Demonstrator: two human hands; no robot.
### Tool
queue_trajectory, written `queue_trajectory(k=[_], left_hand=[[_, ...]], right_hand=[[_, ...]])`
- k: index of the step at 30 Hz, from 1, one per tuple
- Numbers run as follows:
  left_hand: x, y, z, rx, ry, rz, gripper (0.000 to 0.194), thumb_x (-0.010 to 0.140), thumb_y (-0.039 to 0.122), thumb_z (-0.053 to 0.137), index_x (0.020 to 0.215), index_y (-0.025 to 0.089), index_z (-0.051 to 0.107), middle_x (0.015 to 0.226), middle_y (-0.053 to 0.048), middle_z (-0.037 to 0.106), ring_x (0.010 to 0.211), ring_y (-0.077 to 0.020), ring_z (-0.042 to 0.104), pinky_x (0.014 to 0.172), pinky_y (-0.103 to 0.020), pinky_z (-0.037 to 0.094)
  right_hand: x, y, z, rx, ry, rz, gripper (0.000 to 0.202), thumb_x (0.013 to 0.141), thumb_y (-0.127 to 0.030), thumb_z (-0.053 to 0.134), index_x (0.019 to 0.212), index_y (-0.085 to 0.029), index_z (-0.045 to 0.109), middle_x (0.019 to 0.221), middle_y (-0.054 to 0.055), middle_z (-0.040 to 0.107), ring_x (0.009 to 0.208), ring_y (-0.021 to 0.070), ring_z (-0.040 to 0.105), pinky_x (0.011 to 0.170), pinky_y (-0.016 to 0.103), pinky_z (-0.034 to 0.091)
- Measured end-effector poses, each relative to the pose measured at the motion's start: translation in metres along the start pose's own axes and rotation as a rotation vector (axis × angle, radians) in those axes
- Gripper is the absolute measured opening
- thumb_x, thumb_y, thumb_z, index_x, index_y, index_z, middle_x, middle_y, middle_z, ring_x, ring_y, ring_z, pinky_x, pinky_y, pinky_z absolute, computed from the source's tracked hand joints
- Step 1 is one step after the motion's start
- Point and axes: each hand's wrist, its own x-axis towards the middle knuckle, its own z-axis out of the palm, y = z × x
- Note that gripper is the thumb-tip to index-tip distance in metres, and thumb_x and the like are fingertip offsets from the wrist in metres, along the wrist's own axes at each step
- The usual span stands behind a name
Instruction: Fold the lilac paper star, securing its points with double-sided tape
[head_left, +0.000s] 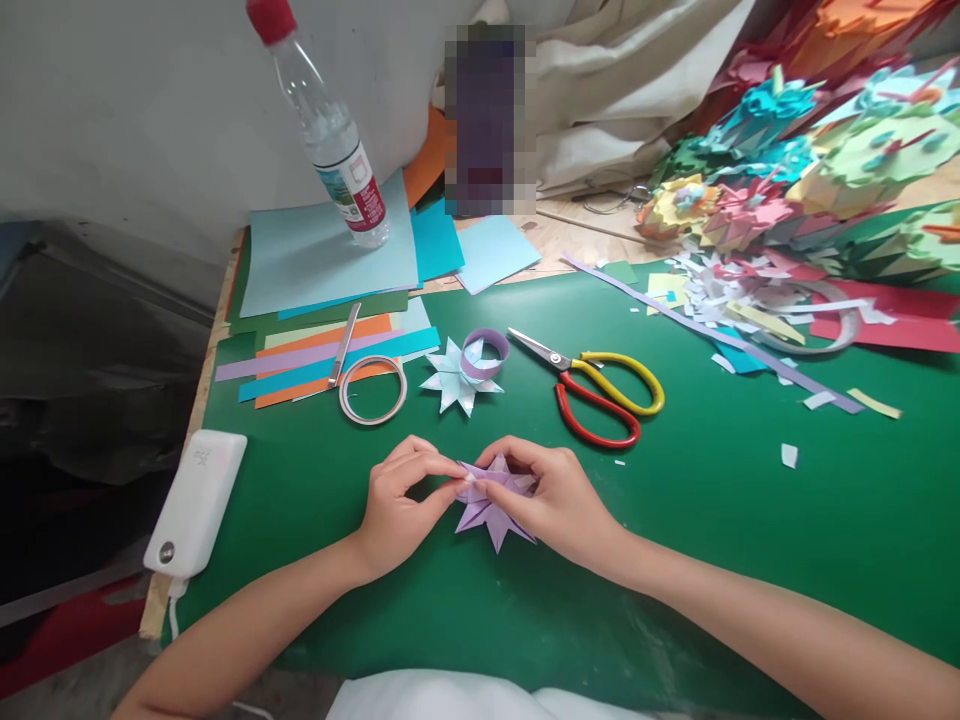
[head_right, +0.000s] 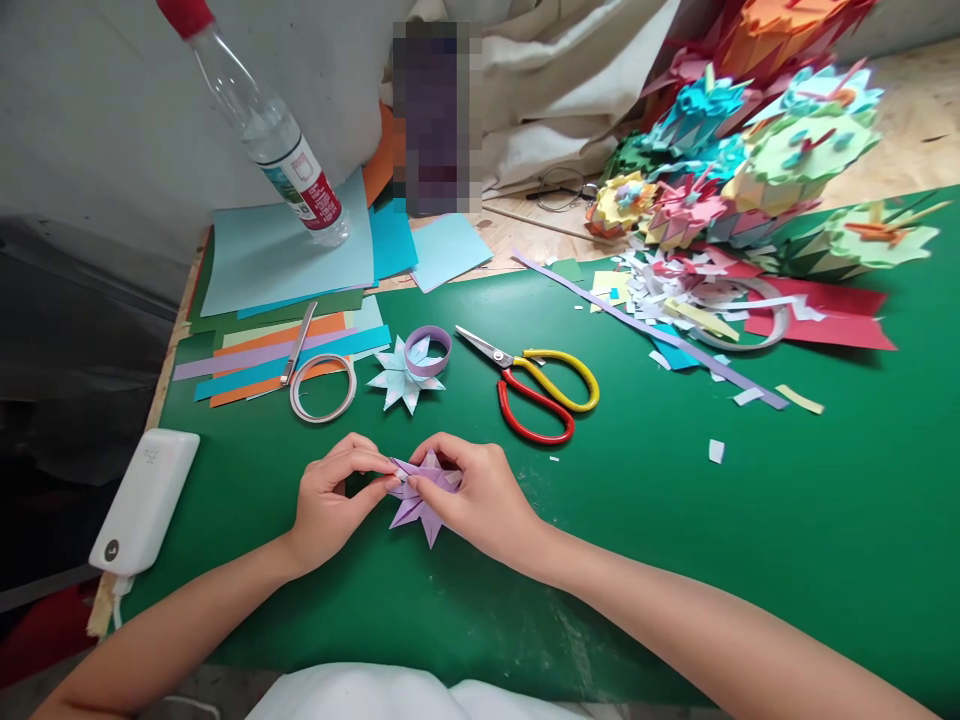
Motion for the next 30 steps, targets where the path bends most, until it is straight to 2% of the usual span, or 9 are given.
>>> queue_trajectory(k=[16, 30], left_hand=[[-0.0024, 0.0000, 0.0006, 0.087, 0.000, -0.009, 0.005, 0.081, 0.018, 0.072, 0.084, 0.022, 0.072, 0.075, 0.000, 0.071, 0.070, -0.0126, 0.058, 0.062, -0.025, 0.051], [-0.0016, 0.0018, 0.0012, 0.247, 0.022, 0.224, 0.012, 0.080, 0.010, 0.070, 0.086, 0.020, 0.067, 0.077, 0.001, 0.074, 0.068, -0.0126, 0.058, 0.064, -0.027, 0.050]], right_hand=[[-0.0011, -0.0006, 0.0021, 0.012, -0.011, 0.009, 0.019, 0.086, -0.037, 0.060, 0.085, -0.019, 0.066, 0.067, -0.002, 0.066, 0.054, 0.0080, 0.052, 0.048, 0.020, 0.037], [-0.0031, -0.0015, 0.0056, 0.073, 0.068, 0.004, 0.010, 0.081, -0.024, 0.061, 0.075, -0.018, 0.067, 0.065, -0.003, 0.066, 0.057, 0.0075, 0.054, 0.050, 0.018, 0.039]])
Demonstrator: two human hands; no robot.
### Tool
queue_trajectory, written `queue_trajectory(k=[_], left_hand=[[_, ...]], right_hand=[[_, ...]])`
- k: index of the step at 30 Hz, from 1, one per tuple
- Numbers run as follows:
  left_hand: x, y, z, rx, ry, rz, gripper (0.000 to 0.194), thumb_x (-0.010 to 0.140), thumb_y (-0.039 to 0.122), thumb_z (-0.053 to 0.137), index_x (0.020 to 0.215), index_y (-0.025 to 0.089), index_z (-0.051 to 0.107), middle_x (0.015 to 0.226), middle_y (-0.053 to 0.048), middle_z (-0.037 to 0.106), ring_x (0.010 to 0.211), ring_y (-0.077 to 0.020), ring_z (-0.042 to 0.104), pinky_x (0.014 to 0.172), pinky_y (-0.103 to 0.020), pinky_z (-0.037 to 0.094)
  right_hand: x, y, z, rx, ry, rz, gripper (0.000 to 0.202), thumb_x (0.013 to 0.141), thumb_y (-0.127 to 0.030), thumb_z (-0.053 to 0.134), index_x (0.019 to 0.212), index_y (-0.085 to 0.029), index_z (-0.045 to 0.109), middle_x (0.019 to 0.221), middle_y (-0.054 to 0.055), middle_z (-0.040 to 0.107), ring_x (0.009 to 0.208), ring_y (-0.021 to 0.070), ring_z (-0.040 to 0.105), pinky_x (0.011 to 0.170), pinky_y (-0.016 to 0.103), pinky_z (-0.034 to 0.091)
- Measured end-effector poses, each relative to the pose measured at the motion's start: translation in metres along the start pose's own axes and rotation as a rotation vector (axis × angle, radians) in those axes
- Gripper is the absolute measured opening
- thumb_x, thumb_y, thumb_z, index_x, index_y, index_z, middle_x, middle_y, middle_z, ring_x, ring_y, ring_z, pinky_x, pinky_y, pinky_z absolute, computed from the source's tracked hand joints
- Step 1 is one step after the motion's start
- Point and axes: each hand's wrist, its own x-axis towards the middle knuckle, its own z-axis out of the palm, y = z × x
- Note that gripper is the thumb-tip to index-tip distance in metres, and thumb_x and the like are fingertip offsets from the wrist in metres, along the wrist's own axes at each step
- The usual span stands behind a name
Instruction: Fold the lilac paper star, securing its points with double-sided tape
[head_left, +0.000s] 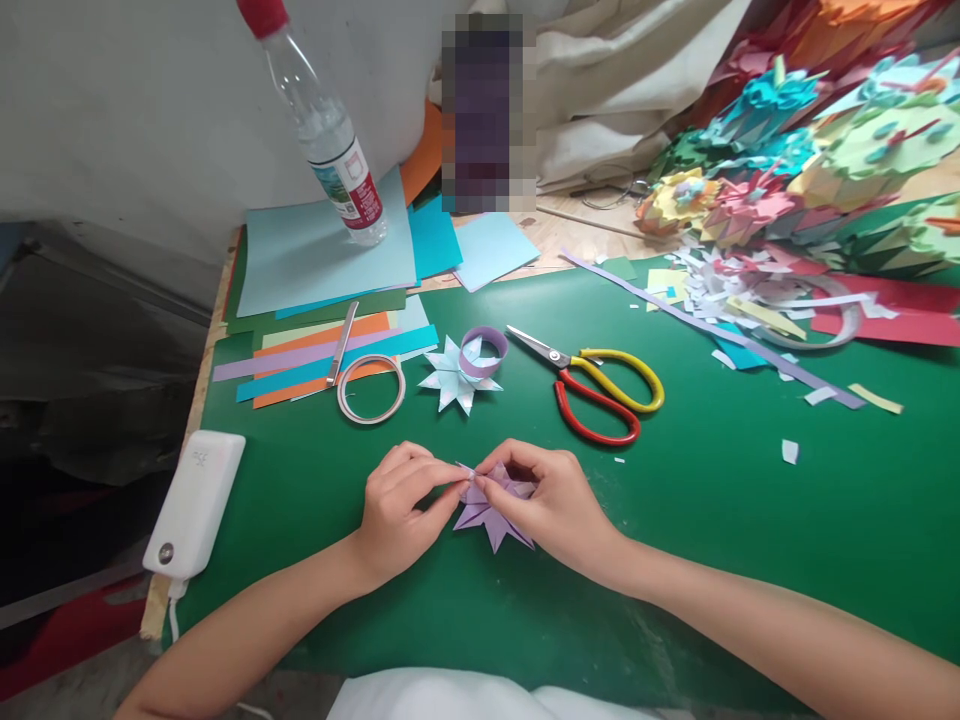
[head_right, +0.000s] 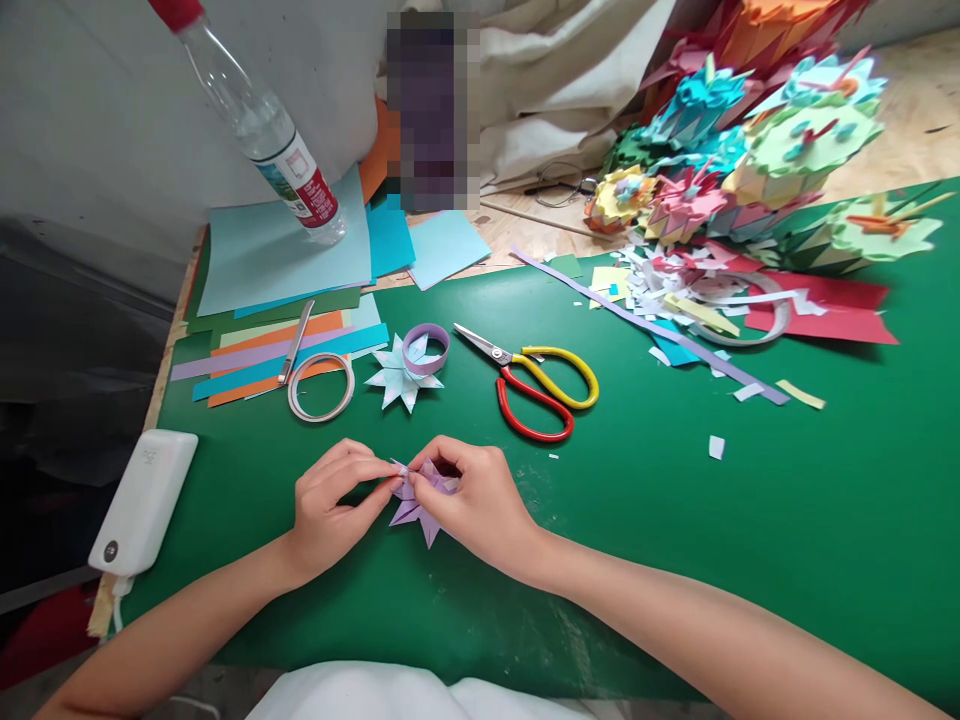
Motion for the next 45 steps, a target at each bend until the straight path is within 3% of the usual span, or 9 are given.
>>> queue_trajectory(k=[8, 17, 23, 27, 32, 40, 45], left_hand=[[-0.001, -0.003, -0.002, 0.058, -0.022, 0.035, 0.017, 0.080, 0.008, 0.069, 0.091, 0.021, 0.068, 0.075, 0.000, 0.073, 0.066, -0.0127, 0.056, 0.067, -0.029, 0.050], [0.002, 0.001, -0.005, -0.203, -0.075, -0.248, 0.007, 0.081, 0.015, 0.071, 0.083, 0.021, 0.068, 0.078, 0.000, 0.073, 0.074, -0.0132, 0.063, 0.070, -0.027, 0.051], [-0.005, 0.004, -0.003, -0.304, -0.041, -0.440, 0.038, 0.077, 0.017, 0.074, 0.107, 0.024, 0.053, 0.086, 0.002, 0.072, 0.074, -0.0119, 0.064, 0.067, -0.024, 0.048], [-0.005, 0.004, -0.002, -0.253, -0.117, -0.437, 0.022, 0.077, 0.020, 0.074, 0.093, 0.023, 0.060, 0.081, 0.002, 0.070, 0.074, -0.0109, 0.063, 0.070, -0.022, 0.049], [-0.006, 0.001, -0.003, -0.258, -0.106, -0.496, 0.010, 0.081, 0.018, 0.069, 0.084, 0.021, 0.061, 0.075, 0.002, 0.068, 0.070, -0.0097, 0.062, 0.067, -0.021, 0.047], [-0.006, 0.000, -0.003, -0.334, -0.126, -0.546, 0.009, 0.085, 0.021, 0.064, 0.091, 0.020, 0.057, 0.076, 0.001, 0.069, 0.072, -0.0112, 0.065, 0.067, -0.021, 0.050], [-0.005, 0.000, -0.004, -0.327, -0.123, -0.479, 0.011, 0.090, 0.022, 0.057, 0.101, 0.021, 0.055, 0.093, -0.004, 0.072, 0.084, -0.0143, 0.067, 0.073, -0.026, 0.053]], right_hand=[[0.000, 0.002, -0.002, 0.023, 0.006, -0.002, 0.010, 0.082, -0.026, 0.061, 0.076, -0.019, 0.066, 0.065, -0.004, 0.064, 0.057, 0.0069, 0.053, 0.051, 0.017, 0.040], [0.001, 0.003, -0.001, 0.009, -0.040, -0.027, 0.008, 0.080, -0.023, 0.062, 0.075, -0.019, 0.066, 0.064, -0.004, 0.064, 0.056, 0.0062, 0.050, 0.049, 0.017, 0.037], [0.001, 0.005, 0.000, -0.027, -0.059, -0.059, 0.008, 0.080, -0.021, 0.061, 0.075, -0.018, 0.066, 0.066, -0.004, 0.065, 0.056, 0.0060, 0.051, 0.051, 0.016, 0.037], [0.000, 0.004, 0.000, -0.055, -0.082, -0.102, 0.008, 0.081, -0.021, 0.061, 0.077, -0.018, 0.067, 0.066, -0.004, 0.065, 0.054, 0.0049, 0.047, 0.049, 0.016, 0.034], [0.000, 0.004, -0.001, -0.111, -0.105, -0.141, 0.008, 0.082, -0.022, 0.060, 0.078, -0.018, 0.066, 0.064, -0.004, 0.064, 0.052, 0.0044, 0.045, 0.049, 0.017, 0.031], [0.002, 0.003, -0.001, -0.112, -0.118, -0.097, 0.011, 0.083, -0.026, 0.062, 0.076, -0.017, 0.064, 0.060, -0.004, 0.061, 0.048, 0.0041, 0.041, 0.046, 0.018, 0.029], [0.001, 0.001, -0.001, 0.016, -0.031, -0.015, 0.016, 0.085, -0.032, 0.062, 0.078, -0.018, 0.063, 0.064, -0.002, 0.062, 0.053, 0.0072, 0.050, 0.048, 0.019, 0.037]])
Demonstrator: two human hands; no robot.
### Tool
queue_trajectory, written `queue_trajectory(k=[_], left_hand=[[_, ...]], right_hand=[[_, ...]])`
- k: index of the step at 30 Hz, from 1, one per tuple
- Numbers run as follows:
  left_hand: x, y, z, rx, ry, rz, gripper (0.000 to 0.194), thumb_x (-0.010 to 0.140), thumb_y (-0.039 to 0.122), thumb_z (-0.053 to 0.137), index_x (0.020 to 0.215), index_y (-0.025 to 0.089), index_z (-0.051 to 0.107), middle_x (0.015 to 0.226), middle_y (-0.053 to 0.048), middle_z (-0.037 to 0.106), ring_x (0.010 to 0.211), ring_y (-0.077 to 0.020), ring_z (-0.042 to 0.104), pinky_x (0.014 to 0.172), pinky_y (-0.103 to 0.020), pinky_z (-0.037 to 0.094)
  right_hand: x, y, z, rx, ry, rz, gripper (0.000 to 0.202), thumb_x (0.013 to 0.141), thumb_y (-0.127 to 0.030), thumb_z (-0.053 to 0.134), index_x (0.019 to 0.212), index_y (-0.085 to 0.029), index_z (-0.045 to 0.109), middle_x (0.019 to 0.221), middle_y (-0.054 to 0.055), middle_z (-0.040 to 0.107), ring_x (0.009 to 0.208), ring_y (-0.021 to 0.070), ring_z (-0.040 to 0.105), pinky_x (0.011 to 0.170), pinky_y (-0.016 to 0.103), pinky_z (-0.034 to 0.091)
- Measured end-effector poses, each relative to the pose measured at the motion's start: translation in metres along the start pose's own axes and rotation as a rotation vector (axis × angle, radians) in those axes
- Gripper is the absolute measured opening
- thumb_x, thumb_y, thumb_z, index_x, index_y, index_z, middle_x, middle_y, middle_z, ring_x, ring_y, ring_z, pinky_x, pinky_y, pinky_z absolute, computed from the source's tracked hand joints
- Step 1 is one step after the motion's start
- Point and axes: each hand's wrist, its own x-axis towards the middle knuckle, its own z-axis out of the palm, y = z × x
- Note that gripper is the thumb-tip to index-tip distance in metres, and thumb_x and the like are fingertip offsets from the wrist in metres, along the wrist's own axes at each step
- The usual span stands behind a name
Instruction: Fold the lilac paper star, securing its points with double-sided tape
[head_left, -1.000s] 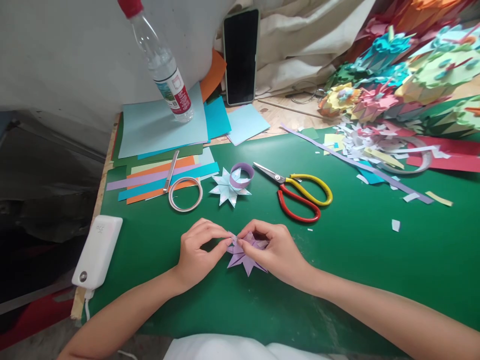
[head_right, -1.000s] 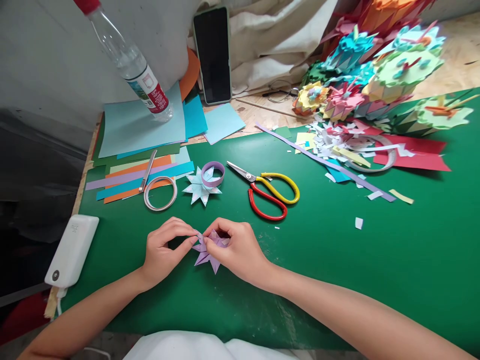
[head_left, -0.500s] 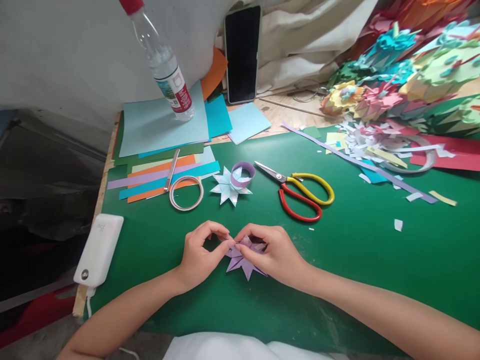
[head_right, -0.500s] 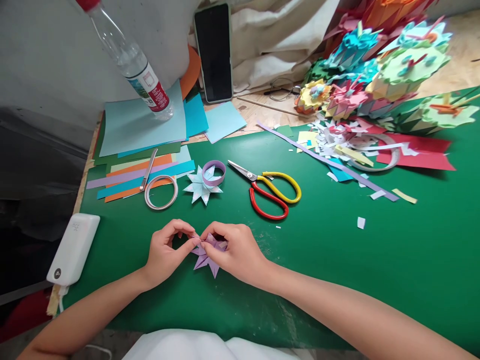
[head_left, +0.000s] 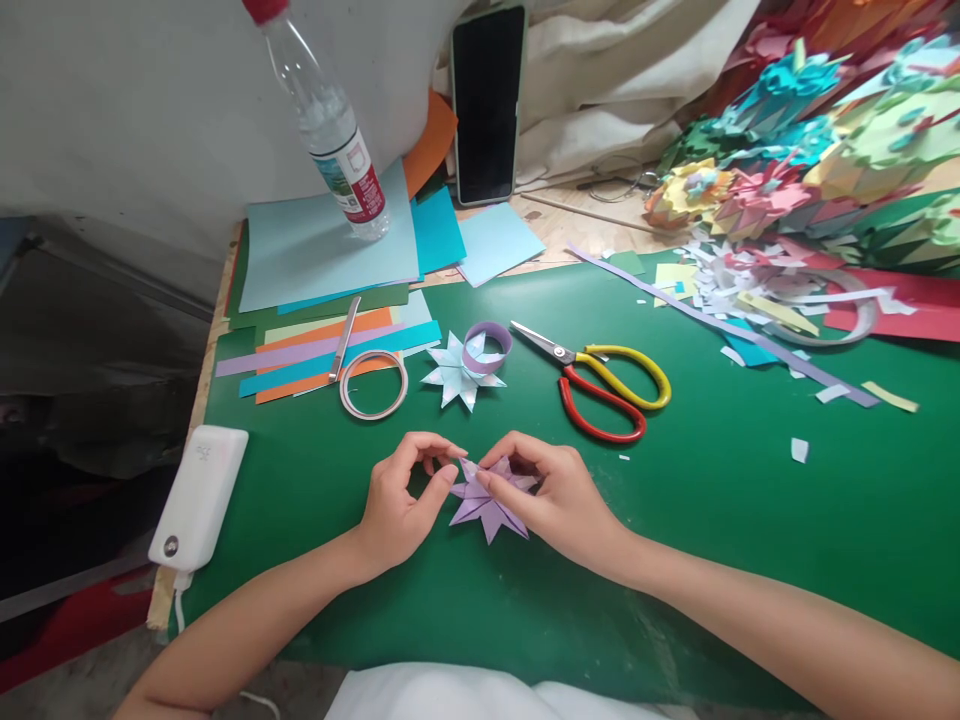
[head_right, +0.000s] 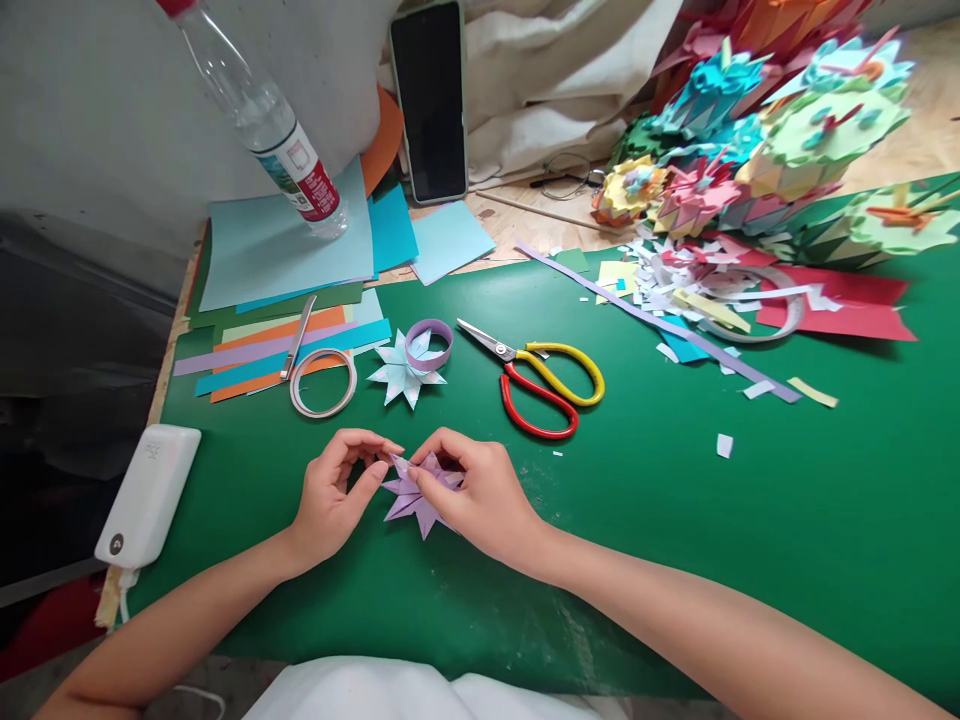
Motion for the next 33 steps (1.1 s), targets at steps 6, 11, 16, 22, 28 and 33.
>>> queue_trajectory(k=[6, 11, 16, 22, 28, 33], left_hand=[[-0.002, -0.002, 0.001, 0.080, 0.007, 0.009, 0.020, 0.083, 0.022, 0.066, 0.099, 0.021, 0.054, 0.085, -0.002, 0.072, 0.078, -0.0138, 0.068, 0.072, -0.025, 0.053], [0.001, -0.001, -0.001, 0.039, -0.049, -0.026, 0.018, 0.084, 0.023, 0.066, 0.097, 0.020, 0.055, 0.084, -0.002, 0.071, 0.077, -0.0131, 0.066, 0.072, -0.025, 0.052], [0.003, 0.001, -0.002, 0.007, -0.095, -0.030, 0.014, 0.084, 0.021, 0.064, 0.096, 0.020, 0.056, 0.083, 0.000, 0.069, 0.077, -0.0117, 0.064, 0.073, -0.024, 0.051], [0.003, 0.004, -0.007, -0.034, -0.106, -0.102, 0.011, 0.088, 0.024, 0.059, 0.098, 0.020, 0.056, 0.088, -0.004, 0.071, 0.082, -0.0153, 0.065, 0.074, -0.027, 0.052], [0.007, 0.001, -0.012, 0.157, -0.077, 0.068, 0.014, 0.091, 0.024, 0.052, 0.104, 0.021, 0.057, 0.096, -0.005, 0.070, 0.086, -0.0160, 0.064, 0.074, -0.027, 0.051], [0.027, -0.011, -0.034, 0.669, 0.259, 0.458, 0.019, 0.086, 0.020, 0.058, 0.104, 0.020, 0.056, 0.096, -0.007, 0.067, 0.094, -0.0226, 0.060, 0.085, -0.036, 0.048]], right_hand=[[-0.002, 0.004, 0.000, 0.177, 0.016, 0.057, 0.023, 0.084, -0.039, 0.064, 0.078, -0.018, 0.058, 0.073, 0.002, 0.064, 0.064, 0.0120, 0.060, 0.055, 0.023, 0.048], [0.000, 0.001, -0.001, 0.104, -0.010, 0.019, 0.017, 0.085, -0.036, 0.064, 0.088, -0.019, 0.060, 0.078, 0.001, 0.065, 0.067, 0.0113, 0.060, 0.057, 0.022, 0.048], [0.002, 0.003, -0.003, 0.010, 0.026, -0.093, 0.013, 0.087, -0.030, 0.061, 0.079, -0.020, 0.062, 0.086, 0.002, 0.064, 0.073, 0.0116, 0.060, 0.061, 0.022, 0.048], [0.006, 0.006, -0.008, -0.236, 0.119, -0.257, 0.012, 0.085, -0.027, 0.063, 0.075, -0.020, 0.061, 0.090, 0.005, 0.062, 0.084, 0.0160, 0.059, 0.072, 0.029, 0.049], [0.009, 0.008, -0.011, -0.352, 0.169, -0.342, 0.015, 0.088, -0.024, 0.058, 0.075, -0.020, 0.063, 0.088, 0.005, 0.063, 0.084, 0.0164, 0.058, 0.074, 0.032, 0.049], [0.009, 0.010, -0.012, -0.389, 0.211, -0.372, 0.015, 0.089, -0.023, 0.057, 0.076, -0.020, 0.064, 0.088, 0.006, 0.063, 0.085, 0.0172, 0.058, 0.074, 0.033, 0.051]])
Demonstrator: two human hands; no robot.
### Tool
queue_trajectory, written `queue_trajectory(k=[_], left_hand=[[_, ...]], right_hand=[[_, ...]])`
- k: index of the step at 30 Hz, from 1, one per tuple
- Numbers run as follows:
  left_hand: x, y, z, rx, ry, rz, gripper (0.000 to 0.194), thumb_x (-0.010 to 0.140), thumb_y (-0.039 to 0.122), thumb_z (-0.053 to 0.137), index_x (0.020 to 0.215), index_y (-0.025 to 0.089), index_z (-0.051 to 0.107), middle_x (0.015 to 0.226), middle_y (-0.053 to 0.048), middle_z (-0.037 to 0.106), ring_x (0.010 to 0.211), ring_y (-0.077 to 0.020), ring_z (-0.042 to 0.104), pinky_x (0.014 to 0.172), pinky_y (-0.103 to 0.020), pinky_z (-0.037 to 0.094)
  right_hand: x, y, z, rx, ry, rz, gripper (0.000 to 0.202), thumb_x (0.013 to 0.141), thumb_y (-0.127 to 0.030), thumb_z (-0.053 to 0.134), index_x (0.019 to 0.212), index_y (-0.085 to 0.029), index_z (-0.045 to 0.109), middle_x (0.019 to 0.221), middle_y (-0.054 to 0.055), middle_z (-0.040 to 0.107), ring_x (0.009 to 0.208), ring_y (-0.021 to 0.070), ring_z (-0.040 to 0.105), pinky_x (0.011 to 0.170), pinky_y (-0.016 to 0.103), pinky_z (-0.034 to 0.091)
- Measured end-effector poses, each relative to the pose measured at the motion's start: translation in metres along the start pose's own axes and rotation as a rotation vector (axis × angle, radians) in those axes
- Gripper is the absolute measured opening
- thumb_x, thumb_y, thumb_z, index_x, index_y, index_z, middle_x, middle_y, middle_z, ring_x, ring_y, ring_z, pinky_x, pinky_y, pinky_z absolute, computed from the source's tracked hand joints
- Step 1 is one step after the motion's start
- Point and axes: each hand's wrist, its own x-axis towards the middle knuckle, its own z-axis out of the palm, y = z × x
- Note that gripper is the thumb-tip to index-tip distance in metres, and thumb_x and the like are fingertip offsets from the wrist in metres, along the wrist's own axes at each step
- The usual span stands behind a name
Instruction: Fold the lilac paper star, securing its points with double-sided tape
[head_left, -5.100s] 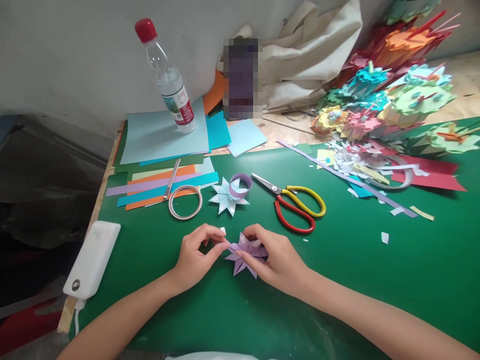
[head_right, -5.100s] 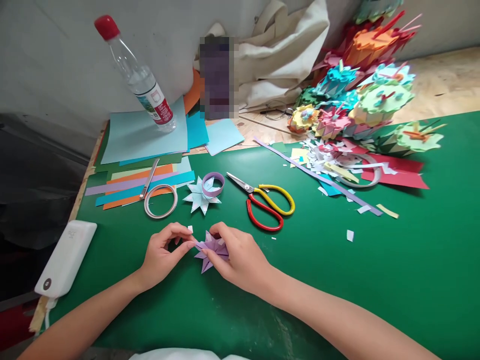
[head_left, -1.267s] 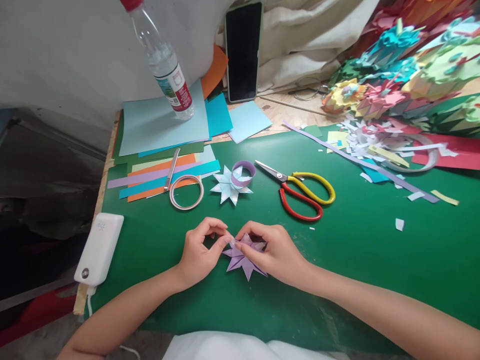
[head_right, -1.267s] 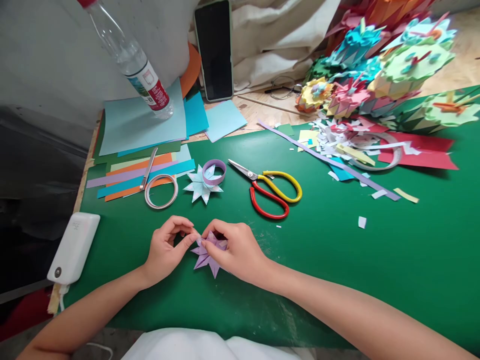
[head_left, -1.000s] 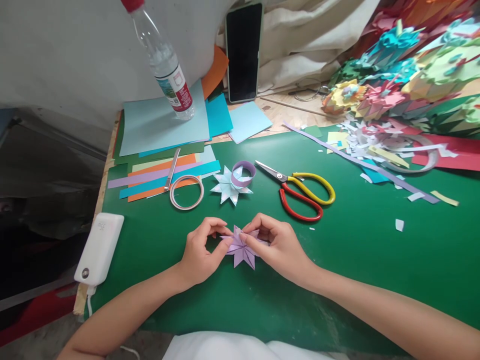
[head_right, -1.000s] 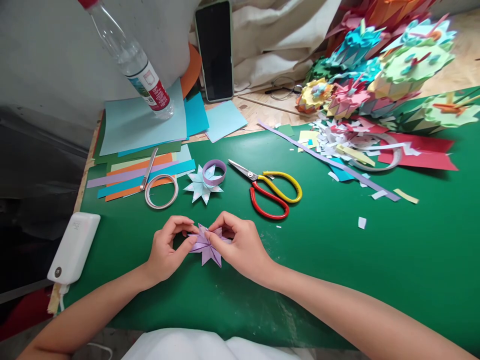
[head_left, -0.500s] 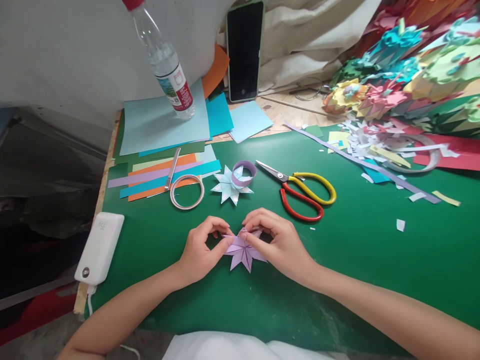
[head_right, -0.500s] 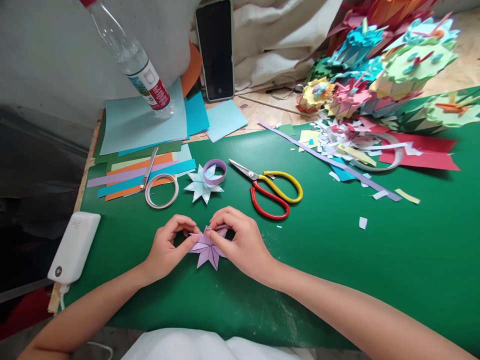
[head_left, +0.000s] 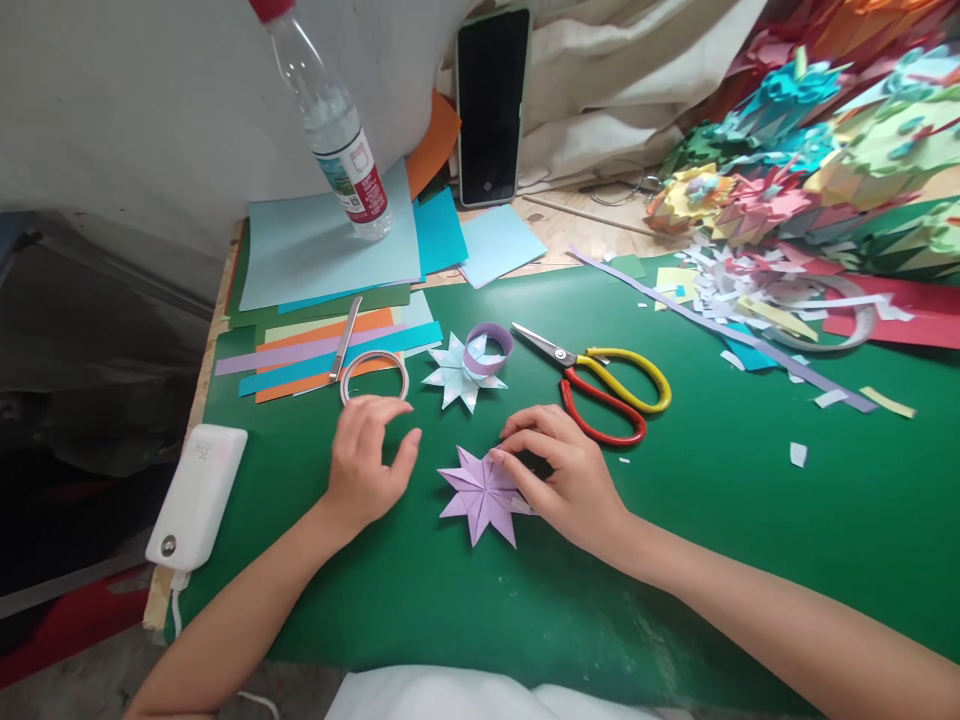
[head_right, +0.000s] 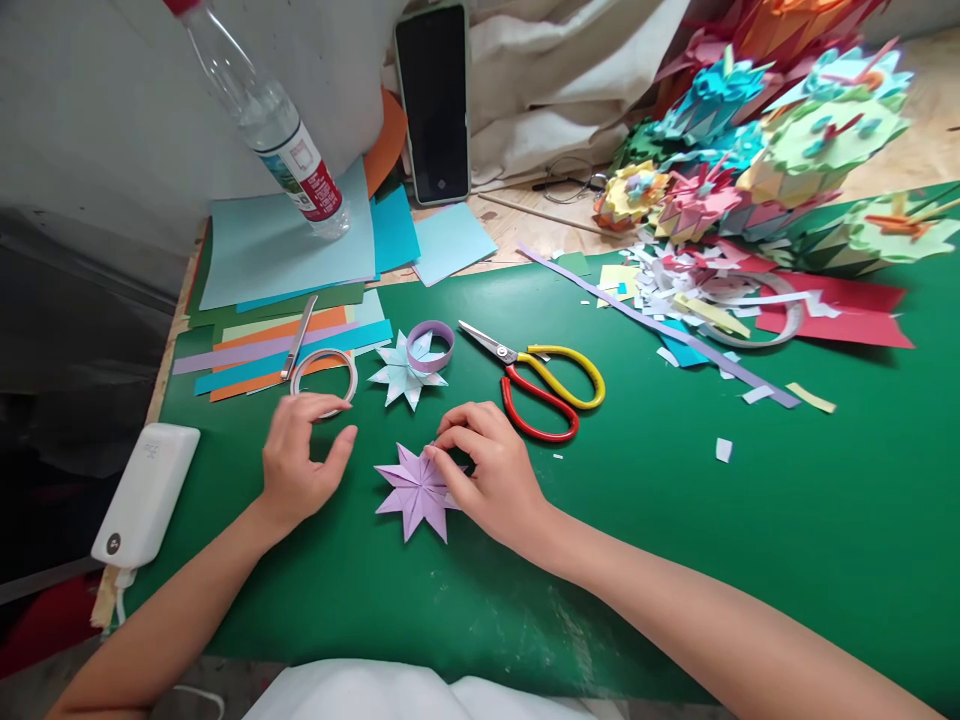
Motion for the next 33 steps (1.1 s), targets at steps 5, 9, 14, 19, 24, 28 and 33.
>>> queue_trajectory(k=[5, 9, 14, 19, 24, 28, 33], left_hand=[[0.007, -0.017, -0.001, 0.398, -0.140, -0.037, 0.015, 0.085, 0.027, 0.060, 0.096, 0.017, 0.059, 0.097, -0.012, 0.062, 0.097, -0.0308, 0.055, 0.081, -0.041, 0.044], [0.004, -0.013, 0.002, 0.430, -0.208, -0.070, 0.007, 0.089, 0.020, 0.051, 0.089, 0.017, 0.058, 0.093, -0.011, 0.063, 0.090, -0.0282, 0.055, 0.071, -0.036, 0.039], [0.002, -0.013, 0.002, 0.332, -0.101, -0.108, 0.010, 0.092, 0.018, 0.047, 0.085, 0.019, 0.054, 0.086, -0.008, 0.065, 0.088, -0.0262, 0.057, 0.078, -0.038, 0.038], [0.000, -0.012, 0.000, 0.141, 0.047, -0.184, 0.011, 0.095, 0.022, 0.048, 0.085, 0.020, 0.054, 0.080, -0.005, 0.068, 0.082, -0.0217, 0.059, 0.080, -0.036, 0.044], [-0.002, -0.005, -0.002, -0.065, 0.104, -0.308, 0.004, 0.094, 0.022, 0.050, 0.095, 0.020, 0.054, 0.088, -0.004, 0.073, 0.087, -0.0183, 0.067, 0.077, -0.031, 0.053], [-0.003, 0.001, -0.003, -0.184, 0.135, -0.280, 0.009, 0.093, 0.017, 0.053, 0.100, 0.020, 0.050, 0.097, -0.005, 0.075, 0.097, -0.0169, 0.071, 0.080, -0.029, 0.057], [-0.007, 0.005, -0.001, -0.268, 0.163, -0.226, 0.026, 0.090, 0.011, 0.058, 0.109, 0.021, 0.044, 0.102, -0.006, 0.076, 0.101, -0.0195, 0.072, 0.082, -0.030, 0.059]], right_hand=[[-0.001, 0.007, 0.001, -0.102, -0.022, -0.061, 0.014, 0.090, -0.022, 0.056, 0.080, -0.019, 0.066, 0.094, 0.007, 0.062, 0.090, 0.0183, 0.057, 0.075, 0.034, 0.051], [0.000, 0.011, -0.001, -0.189, -0.060, -0.138, 0.013, 0.091, -0.023, 0.054, 0.086, -0.019, 0.066, 0.096, 0.010, 0.062, 0.093, 0.0204, 0.057, 0.076, 0.036, 0.053], [0.006, 0.015, -0.013, -0.320, -0.049, -0.230, 0.015, 0.091, -0.025, 0.052, 0.095, -0.018, 0.065, 0.099, 0.011, 0.063, 0.093, 0.0220, 0.058, 0.080, 0.039, 0.052], [0.016, 0.023, -0.034, -0.560, 0.032, -0.281, 0.016, 0.089, -0.021, 0.050, 0.101, -0.017, 0.061, 0.101, 0.013, 0.063, 0.097, 0.0255, 0.055, 0.087, 0.041, 0.049], [0.021, 0.035, -0.048, -0.870, 0.091, -0.014, 0.026, 0.088, -0.026, 0.047, 0.109, -0.014, 0.057, 0.100, 0.017, 0.058, 0.090, 0.0292, 0.053, 0.076, 0.042, 0.046], [0.017, 0.047, -0.050, -0.893, 0.064, 0.090, 0.033, 0.086, -0.031, 0.048, 0.112, -0.013, 0.055, 0.095, 0.016, 0.056, 0.080, 0.0261, 0.052, 0.068, 0.039, 0.043], [0.013, 0.056, -0.055, -0.763, 0.046, 0.167, 0.035, 0.075, -0.024, 0.055, 0.108, -0.013, 0.055, 0.091, 0.014, 0.059, 0.081, 0.0268, 0.057, 0.064, 0.035, 0.045]])
